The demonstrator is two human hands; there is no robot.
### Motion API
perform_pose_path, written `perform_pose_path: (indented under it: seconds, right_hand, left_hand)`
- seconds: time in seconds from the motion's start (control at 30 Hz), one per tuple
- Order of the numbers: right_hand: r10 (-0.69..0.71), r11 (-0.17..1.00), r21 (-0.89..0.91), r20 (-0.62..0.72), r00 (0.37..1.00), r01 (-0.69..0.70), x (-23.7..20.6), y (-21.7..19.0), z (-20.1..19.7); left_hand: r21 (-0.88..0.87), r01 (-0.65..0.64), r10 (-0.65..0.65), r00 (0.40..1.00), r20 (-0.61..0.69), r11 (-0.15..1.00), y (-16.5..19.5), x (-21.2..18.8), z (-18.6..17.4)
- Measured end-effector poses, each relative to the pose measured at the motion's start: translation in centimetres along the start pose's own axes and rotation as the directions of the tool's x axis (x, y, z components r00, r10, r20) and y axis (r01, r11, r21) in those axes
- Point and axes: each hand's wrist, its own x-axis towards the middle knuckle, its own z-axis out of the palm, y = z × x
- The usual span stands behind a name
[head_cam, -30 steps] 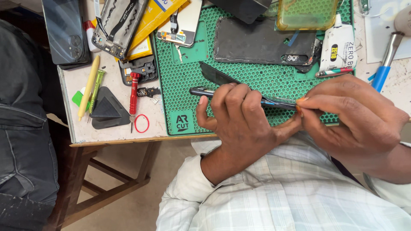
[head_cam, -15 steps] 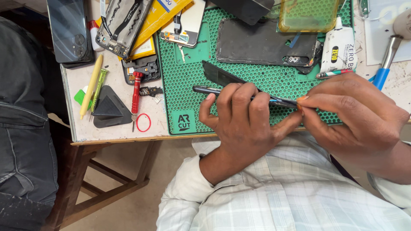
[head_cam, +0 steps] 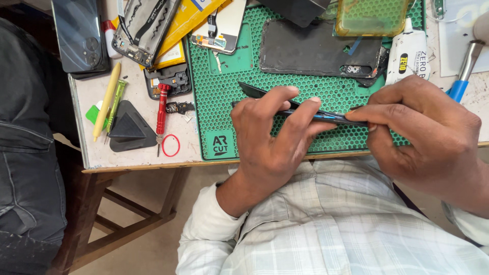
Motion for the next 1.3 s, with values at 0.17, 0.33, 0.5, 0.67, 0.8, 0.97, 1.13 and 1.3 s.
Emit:
perform_pose_path:
  seconds: [0.17,0.33,0.5,0.67,0.8,0.97,1.13,1.3]
  right_hand:
    - [-0.058,0.998,0.012,-0.011,0.998,0.059,0.7,-0.5,0.0]
    - [-0.158,0.987,-0.022,-0.094,0.983,0.157,0.9,-0.5,0.9]
    - [-0.351,0.933,-0.142,-0.165,0.922,0.330,1.1,0.2,1.7]
    - [-0.279,0.959,-0.083,-0.155,0.948,0.269,0.8,0.8,1.8]
    - [-0.201,0.980,-0.030,-0.132,0.971,0.199,0.8,1.1,1.2]
    - [-0.007,1.000,-0.009,-0.021,1.000,0.007,-0.4,1.8,-0.2]
    - [0.071,0.996,0.056,0.064,0.995,-0.074,-0.8,3.4,0.5]
    - [0.180,0.975,0.123,0.046,0.983,-0.184,1.1,2.3,-1.0]
  left_hand:
    - [-0.003,-0.091,0.091,0.996,0.002,0.996,0.1,0.9,-0.8]
    - [-0.024,-0.078,0.080,0.995,0.055,0.997,0.2,1.2,-1.2]
    - [-0.047,-0.023,0.027,0.996,0.085,0.999,0.1,1.3,-1.2]
    - [-0.009,-0.069,0.069,0.996,0.064,0.998,-0.1,1.4,-0.9]
    - [0.029,-0.074,0.071,0.994,0.085,0.997,-0.2,1.3,-0.5]
    - [0.135,-0.149,0.121,0.972,0.201,0.979,-0.8,0.9,-0.7]
    - [0.180,-0.266,0.218,0.944,0.246,0.947,-1.8,1.3,-1.3]
    - [0.176,-0.358,0.308,0.916,0.256,0.917,-2.9,2.2,-2.9]
